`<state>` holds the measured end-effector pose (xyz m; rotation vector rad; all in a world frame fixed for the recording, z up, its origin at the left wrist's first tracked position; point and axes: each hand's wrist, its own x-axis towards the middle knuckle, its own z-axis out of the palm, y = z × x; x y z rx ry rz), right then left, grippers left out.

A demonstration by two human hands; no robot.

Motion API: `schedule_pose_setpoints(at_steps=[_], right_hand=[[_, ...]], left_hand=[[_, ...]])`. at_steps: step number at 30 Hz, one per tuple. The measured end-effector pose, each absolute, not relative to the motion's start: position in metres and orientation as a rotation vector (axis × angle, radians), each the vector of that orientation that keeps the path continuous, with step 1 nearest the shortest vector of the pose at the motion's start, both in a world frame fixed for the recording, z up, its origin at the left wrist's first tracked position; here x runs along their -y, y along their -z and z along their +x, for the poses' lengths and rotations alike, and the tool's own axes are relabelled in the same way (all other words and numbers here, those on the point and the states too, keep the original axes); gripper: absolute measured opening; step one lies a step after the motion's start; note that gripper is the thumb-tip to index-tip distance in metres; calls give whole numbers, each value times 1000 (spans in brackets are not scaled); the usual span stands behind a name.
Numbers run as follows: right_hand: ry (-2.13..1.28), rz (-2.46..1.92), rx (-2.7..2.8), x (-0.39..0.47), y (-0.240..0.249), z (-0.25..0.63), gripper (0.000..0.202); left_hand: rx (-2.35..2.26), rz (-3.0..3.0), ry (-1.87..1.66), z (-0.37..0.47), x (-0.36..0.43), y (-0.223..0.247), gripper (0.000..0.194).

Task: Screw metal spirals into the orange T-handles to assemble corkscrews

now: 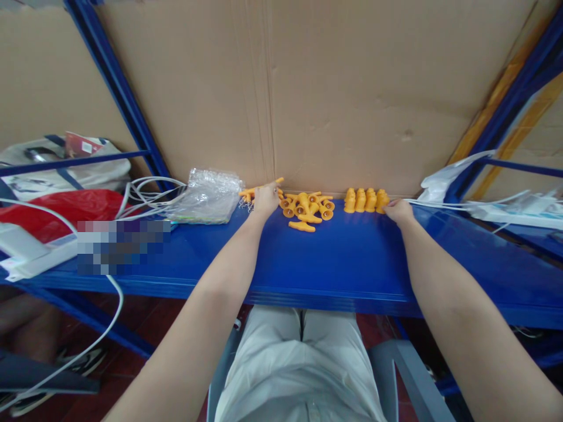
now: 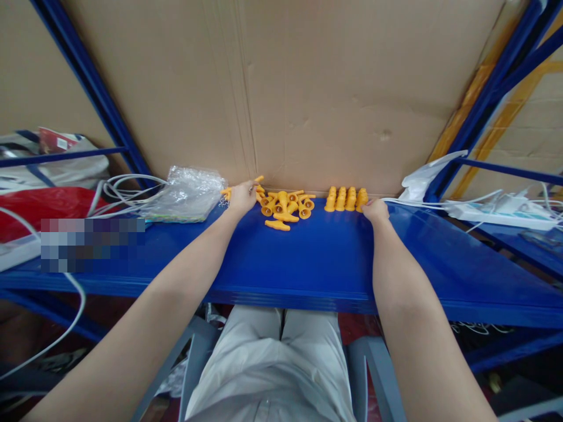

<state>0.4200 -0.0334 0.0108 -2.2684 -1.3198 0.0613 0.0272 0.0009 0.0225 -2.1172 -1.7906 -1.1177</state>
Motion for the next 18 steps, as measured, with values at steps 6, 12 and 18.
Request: schedule_pose_setpoints(at_steps=[6, 12, 18], right_hand=[[-19, -2287, 1597, 34, -10, 416, 22], [56, -2301, 1712, 32, -10, 411, 30], [66, -2299, 1724, 32, -9, 410, 34]], left_hand=[[1770, -2245, 933, 27, 0, -13, 51], [1900, -2287, 737, 26, 4, -12, 59], [2083, -2292, 482, 26, 6, -12, 69]])
